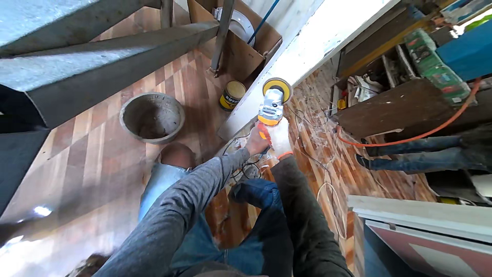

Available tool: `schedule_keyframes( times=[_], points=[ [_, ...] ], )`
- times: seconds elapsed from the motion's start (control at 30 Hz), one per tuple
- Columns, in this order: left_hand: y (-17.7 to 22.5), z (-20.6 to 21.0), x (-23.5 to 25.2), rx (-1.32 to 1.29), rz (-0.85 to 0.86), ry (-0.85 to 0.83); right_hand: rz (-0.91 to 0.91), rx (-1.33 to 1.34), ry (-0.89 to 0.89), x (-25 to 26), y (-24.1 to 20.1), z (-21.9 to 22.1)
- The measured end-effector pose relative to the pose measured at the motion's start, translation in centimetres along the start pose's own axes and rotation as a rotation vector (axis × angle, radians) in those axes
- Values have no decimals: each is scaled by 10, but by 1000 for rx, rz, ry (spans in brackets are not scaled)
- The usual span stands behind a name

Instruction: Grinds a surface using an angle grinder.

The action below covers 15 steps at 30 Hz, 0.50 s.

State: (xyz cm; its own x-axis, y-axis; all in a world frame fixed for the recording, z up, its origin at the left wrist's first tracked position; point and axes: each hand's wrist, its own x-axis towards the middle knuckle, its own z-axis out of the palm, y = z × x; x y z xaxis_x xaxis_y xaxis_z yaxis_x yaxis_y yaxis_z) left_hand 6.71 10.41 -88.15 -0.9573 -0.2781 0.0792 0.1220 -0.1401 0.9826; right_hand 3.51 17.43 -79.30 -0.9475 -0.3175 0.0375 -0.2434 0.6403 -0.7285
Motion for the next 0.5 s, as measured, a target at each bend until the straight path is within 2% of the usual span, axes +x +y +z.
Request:
schedule_keyframes(
  times=[0.13,0.23,0.33,0.43,0.5],
  points=[
    [36,-9,10,37,93,-72,62,58,82,-9,-18,-20],
    [44,-6,19,-24,178,-16,48,27,49,-11,-43,-32],
    [20,-6,18,-86,202,42,57,-73,-75,-10,-49,-24],
    [-14,-8,4,-80,90,60,-58,-83,-67,3,-13,11],
    [-23,-9,-5,-72,5,49,-17,-80,-79,6,2,24]
  ],
)
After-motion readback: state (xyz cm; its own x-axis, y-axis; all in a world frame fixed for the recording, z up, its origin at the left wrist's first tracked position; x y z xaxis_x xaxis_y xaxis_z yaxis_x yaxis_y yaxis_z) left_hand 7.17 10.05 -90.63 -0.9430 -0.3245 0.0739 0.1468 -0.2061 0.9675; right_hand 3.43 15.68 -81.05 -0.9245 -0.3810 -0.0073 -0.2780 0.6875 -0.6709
